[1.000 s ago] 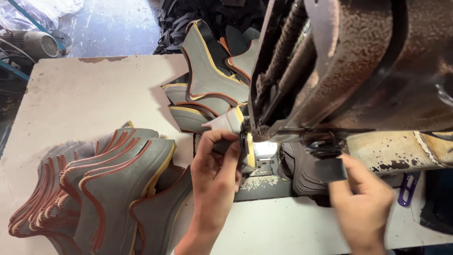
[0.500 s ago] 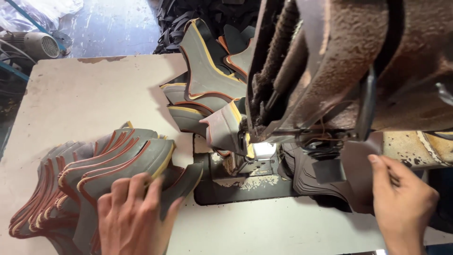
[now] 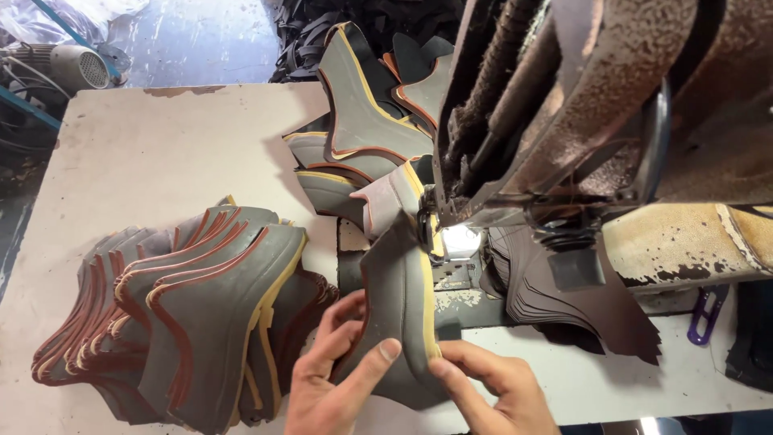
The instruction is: Stitch together various leather and foam components for shoes using an industrial sewing machine.
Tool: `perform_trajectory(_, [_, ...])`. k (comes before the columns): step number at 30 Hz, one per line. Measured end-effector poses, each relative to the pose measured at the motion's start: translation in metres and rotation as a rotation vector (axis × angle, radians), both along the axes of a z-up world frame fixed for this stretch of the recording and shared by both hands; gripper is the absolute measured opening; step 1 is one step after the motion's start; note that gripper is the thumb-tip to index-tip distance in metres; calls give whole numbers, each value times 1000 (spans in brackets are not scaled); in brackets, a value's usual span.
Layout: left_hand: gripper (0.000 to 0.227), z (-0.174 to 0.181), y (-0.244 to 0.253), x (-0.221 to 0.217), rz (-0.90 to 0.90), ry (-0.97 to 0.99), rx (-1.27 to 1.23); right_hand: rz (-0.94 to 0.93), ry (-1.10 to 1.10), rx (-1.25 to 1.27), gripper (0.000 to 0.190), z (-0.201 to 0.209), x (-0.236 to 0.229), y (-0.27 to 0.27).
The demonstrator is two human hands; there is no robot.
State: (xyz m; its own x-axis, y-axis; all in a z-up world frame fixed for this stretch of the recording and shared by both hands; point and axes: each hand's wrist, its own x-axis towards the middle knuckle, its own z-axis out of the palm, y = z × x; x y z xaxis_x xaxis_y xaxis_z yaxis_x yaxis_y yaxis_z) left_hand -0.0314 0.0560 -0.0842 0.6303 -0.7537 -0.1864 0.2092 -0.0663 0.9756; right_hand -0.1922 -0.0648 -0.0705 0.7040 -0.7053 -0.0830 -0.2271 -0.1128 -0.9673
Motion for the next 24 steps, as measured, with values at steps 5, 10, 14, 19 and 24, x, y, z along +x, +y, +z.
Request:
perform_trajectory(5, [33,3,7,-4,-1,79,59,58,8,54,20,-1,-3,-2])
perform_trajectory(10, [46,-3,4,7,-7,254,-38,240,-25,-207,30,-9,-21,-11])
perform_trajectory(14, [37,46,-29,6,-145,92,-266,314,140,-189,9,-12,-34,-20])
perform_trajectory(19, [43,46,-46,-7,-68,-42,-194,179,115,-192,23,-63,-48,-1])
perform_trajectory(24, [41,57,-55,-2,-203,-90,-97,-96,343,167,11,-94,-39,30])
